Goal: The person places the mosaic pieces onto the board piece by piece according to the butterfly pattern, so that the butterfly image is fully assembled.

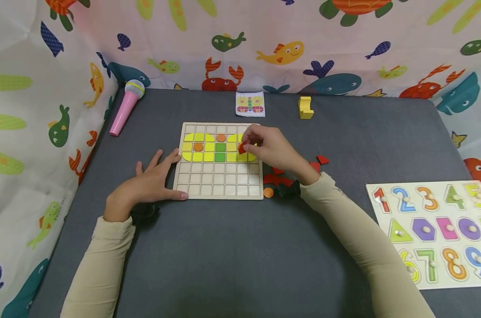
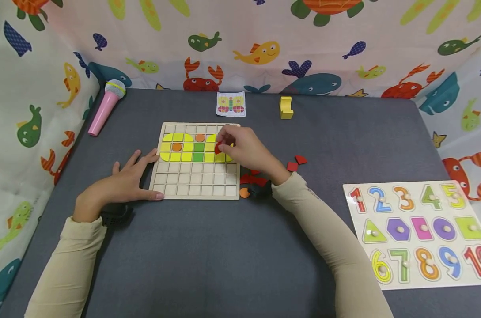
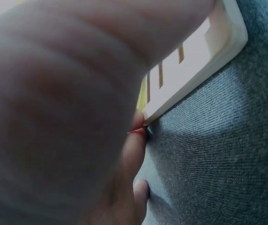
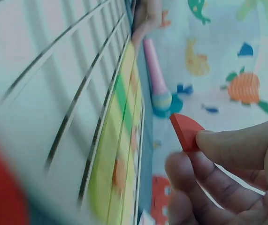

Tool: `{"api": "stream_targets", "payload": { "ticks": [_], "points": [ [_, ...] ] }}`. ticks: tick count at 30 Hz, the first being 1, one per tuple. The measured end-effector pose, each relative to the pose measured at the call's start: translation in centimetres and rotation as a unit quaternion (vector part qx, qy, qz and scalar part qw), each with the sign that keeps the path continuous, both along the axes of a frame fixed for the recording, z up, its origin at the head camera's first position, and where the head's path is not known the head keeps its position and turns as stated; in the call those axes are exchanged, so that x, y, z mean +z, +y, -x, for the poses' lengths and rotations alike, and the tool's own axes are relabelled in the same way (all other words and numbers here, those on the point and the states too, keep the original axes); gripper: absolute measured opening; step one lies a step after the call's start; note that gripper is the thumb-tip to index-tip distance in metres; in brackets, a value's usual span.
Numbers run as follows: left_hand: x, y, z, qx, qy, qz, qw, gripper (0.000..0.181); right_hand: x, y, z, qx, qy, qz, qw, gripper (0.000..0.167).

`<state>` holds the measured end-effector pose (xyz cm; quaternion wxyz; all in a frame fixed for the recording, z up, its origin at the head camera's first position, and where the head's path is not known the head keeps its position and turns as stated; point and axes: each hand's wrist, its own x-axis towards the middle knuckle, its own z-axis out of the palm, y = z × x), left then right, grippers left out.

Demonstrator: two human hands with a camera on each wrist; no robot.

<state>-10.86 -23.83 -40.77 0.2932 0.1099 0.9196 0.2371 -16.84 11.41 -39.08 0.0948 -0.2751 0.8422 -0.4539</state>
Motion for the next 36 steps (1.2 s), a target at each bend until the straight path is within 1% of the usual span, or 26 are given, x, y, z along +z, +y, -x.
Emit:
{"api": "stream_targets", "payload": {
  "ticks": [3,5,10,12,14,17,22,27,30,33,36],
  "points": [
    [0.2,0.0,-0.1,-0.001,0.004,-0.005,1.0,0.126,-0.1,-2.7,0.5,0.026,0.006,0.008,0.9996,0.006],
    [0.3,0.1,-0.2,0.0,0.006,-0.006,1.0,0.125,-0.2,-4.5,0.7,0.042,0.011,0.003,0.999,0.006],
    [-0.1,0.1,-0.6,0.006,0.007,-0.002,1.0,0.125,-0.6,-8.5,0.9,0.077,0.005,-0.01,0.997,0.006],
    [-0.3,0.0,-0.7,0.007,0.01,0.001,0.9999,0.125,-0.8,-9.8,0.9,0.087,0.002,-0.012,0.9961,0.006],
    [-0.2,0.0,-0.6,0.005,0.014,0.0,0.9999,0.125,-1.0,-10.6,1.0,0.096,0.003,-0.014,0.9953,0.006],
    [0.0,0.0,-0.4,0.0,0.02,-0.002,0.9998,0.124,-1.3,-11.6,1.0,0.103,0.007,-0.023,0.9944,0.006],
    [0.2,0.1,-0.2,-0.005,0.022,0.002,0.9998,0.124,-1.8,-12.9,0.9,0.12,0.027,-0.04,0.9917,0.005],
    [0.3,0.1,0.0,-0.009,0.014,0.005,0.9998,0.128,-2.2,-13.9,0.6,0.138,0.026,-0.05,0.9888,0.003],
    [0.3,0.2,0.0,-0.009,0.007,0.008,0.9999,0.13,-2.2,-14.2,0.3,0.144,0.026,-0.066,0.9871,0.003],
    [0.3,0.2,0.0,-0.007,0.004,0.011,0.9999,0.129,-2.4,-14.3,0.2,0.146,0.047,-0.09,0.984,0.004],
    [0.2,0.2,0.0,-0.006,0.007,0.01,0.9999,0.126,-2.6,-14.3,0.2,0.147,0.078,-0.111,0.9798,0.007]
  ]
}}
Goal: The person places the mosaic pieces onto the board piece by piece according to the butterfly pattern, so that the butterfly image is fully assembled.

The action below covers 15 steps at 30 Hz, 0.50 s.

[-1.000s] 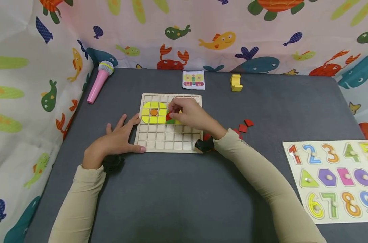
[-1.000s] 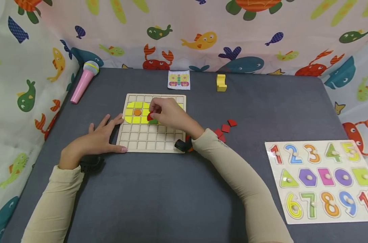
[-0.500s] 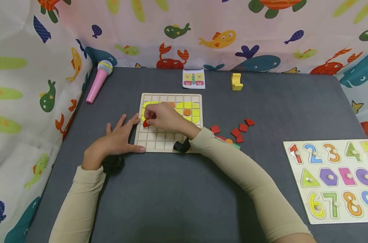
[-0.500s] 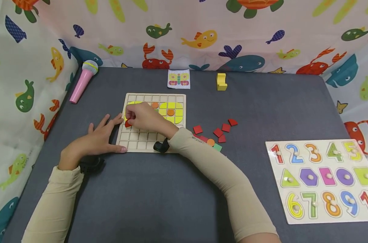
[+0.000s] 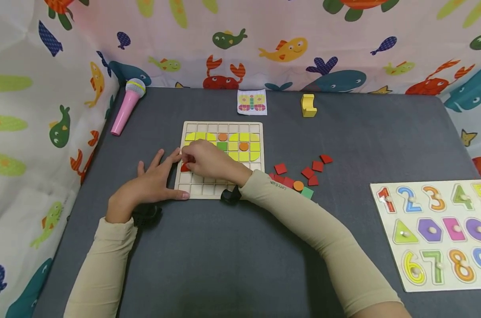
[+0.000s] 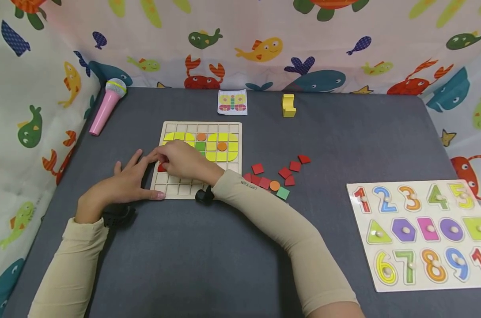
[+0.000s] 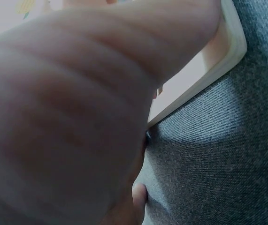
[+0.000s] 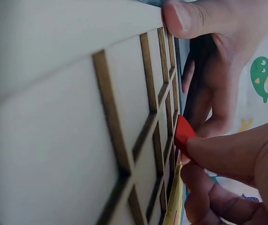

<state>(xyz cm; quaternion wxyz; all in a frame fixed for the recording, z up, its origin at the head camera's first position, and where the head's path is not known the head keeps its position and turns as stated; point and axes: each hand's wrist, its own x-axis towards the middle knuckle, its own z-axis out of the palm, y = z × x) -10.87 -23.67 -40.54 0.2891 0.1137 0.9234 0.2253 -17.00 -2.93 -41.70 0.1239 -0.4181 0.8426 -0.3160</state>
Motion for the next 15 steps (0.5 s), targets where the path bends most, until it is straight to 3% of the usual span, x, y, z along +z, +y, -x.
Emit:
{"api": "stream_targets", "payload": {
  "ticks": [5,15],
  "points": [
    [-0.37,-0.29,-0.01,-0.002,0.003,-0.007,1.0,0.124,-0.15,0.04,-0.03,0.01,0.033,-0.013,0.9993,0.01],
    [-0.46,-0.3,0.03,-0.001,0.0,-0.005,1.0,0.129,0.53,-0.02,-0.2,0.021,0.024,-0.047,0.9984,0.017]
  ]
}}
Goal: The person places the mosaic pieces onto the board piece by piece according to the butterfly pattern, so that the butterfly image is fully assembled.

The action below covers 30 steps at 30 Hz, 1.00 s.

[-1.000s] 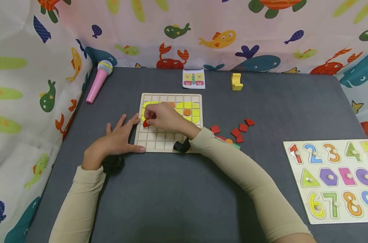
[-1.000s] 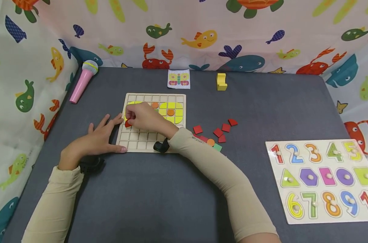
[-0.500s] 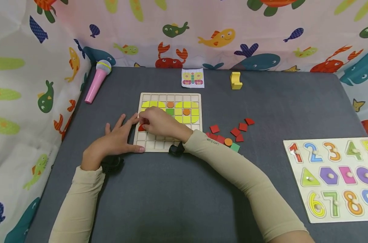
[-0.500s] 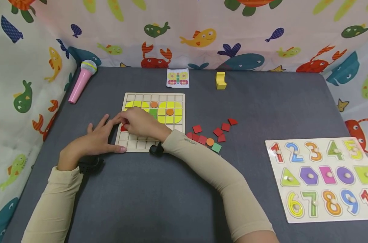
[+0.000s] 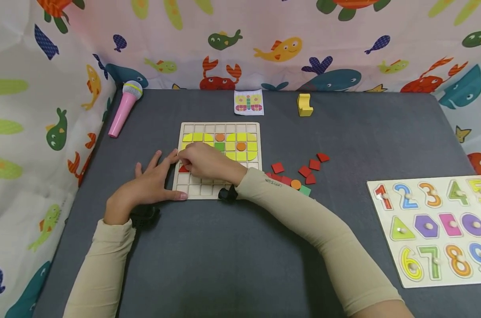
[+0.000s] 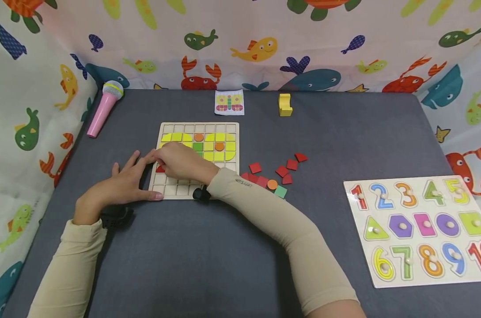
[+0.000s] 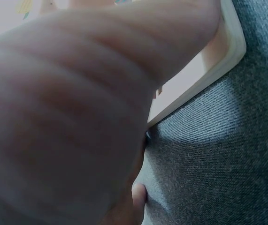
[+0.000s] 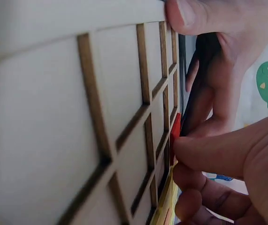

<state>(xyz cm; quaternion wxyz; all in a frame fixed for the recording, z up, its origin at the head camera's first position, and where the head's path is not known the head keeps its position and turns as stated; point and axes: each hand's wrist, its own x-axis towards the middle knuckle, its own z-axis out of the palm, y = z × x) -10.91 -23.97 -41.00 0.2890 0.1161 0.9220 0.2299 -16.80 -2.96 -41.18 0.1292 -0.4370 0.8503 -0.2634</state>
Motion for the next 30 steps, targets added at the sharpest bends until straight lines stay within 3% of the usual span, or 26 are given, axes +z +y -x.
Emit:
{"api": "stream_targets", "payload": {
  "ticks": [7,13,19,24,30],
  "points": [
    [-0.3,0.4,0.2,-0.007,0.003,0.007,0.9999,0.126,0.5,2.9,0.2,-0.021,-0.029,0.031,0.9989,0.014],
    [-0.3,0.6,0.6,-0.009,-0.004,0.007,0.9999,0.128,1.0,8.4,-0.1,-0.048,-0.049,0.075,0.9948,0.008],
    [0.0,0.4,0.6,-0.003,-0.013,0.004,0.9999,0.132,1.4,14.4,-0.8,-0.116,-0.06,0.089,0.9875,0.007],
    [0.0,0.2,0.3,0.0,-0.004,0.001,1.0,0.13,1.6,19.0,-1.1,-0.165,-0.049,0.078,0.982,0.01],
    [-0.1,0.0,0.0,-0.002,-0.002,0.002,1.0,0.129,1.0,22.5,-1.3,-0.171,-0.062,0.03,0.9828,0.018]
  ]
}}
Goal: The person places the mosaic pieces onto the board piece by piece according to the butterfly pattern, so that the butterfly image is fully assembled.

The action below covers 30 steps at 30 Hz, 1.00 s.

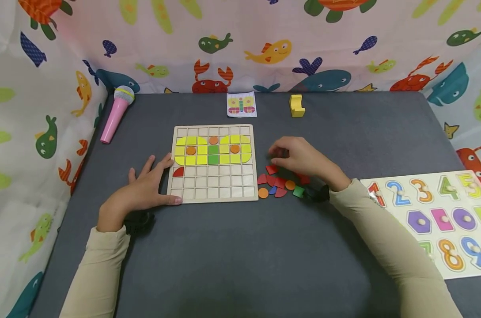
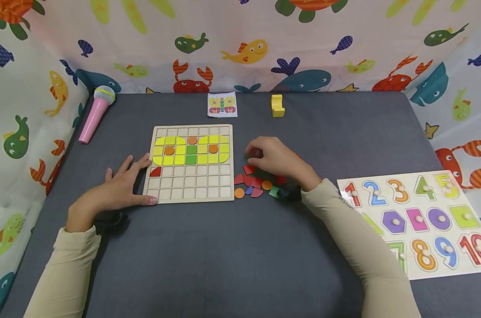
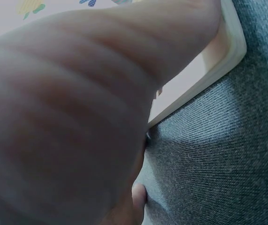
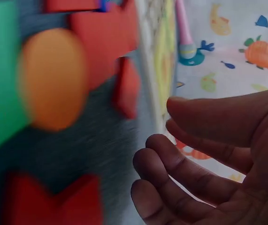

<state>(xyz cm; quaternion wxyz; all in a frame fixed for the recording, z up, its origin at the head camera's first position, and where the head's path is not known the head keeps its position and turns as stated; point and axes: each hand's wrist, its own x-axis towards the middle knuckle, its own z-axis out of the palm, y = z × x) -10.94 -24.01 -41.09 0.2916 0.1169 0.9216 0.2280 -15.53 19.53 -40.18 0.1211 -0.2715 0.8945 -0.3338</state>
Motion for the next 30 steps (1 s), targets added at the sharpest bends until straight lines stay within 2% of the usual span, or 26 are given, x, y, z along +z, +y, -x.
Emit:
{"api": "stream_targets", "payload": {
  "ticks": [4,7,12,17,22,26,30],
  "points": [
    [-0.1,-0.2,0.0,0.004,-0.008,0.0,1.0,0.131,-0.8,0.6,-0.2,0.03,-0.013,-0.021,0.9992,0.024],
    [-0.1,-0.2,0.0,0.004,-0.009,0.001,0.9999,0.132,-1.0,0.5,-0.5,0.046,-0.017,-0.025,0.9985,0.022],
    [-0.2,-0.3,0.1,0.002,-0.009,0.001,1.0,0.131,-1.1,0.1,-0.6,0.039,-0.022,-0.025,0.9987,0.014],
    [-0.3,-0.2,0.2,0.0,-0.009,0.004,1.0,0.131,-0.8,-0.8,-0.5,0.017,-0.018,0.008,0.9997,0.014],
    [-0.2,-0.1,0.1,0.002,-0.002,0.008,1.0,0.13,-0.2,-3.3,-0.1,0.012,-0.017,0.042,0.9989,0.008],
    [-0.1,-0.1,0.0,0.002,0.006,0.008,1.0,0.128,0.2,-6.1,0.4,0.015,-0.04,0.075,0.9962,0.006],
    [0.0,0.0,0.1,0.001,0.004,0.008,1.0,0.128,0.2,-9.2,0.8,0.024,-0.039,0.098,0.9942,0.007]
  ]
}}
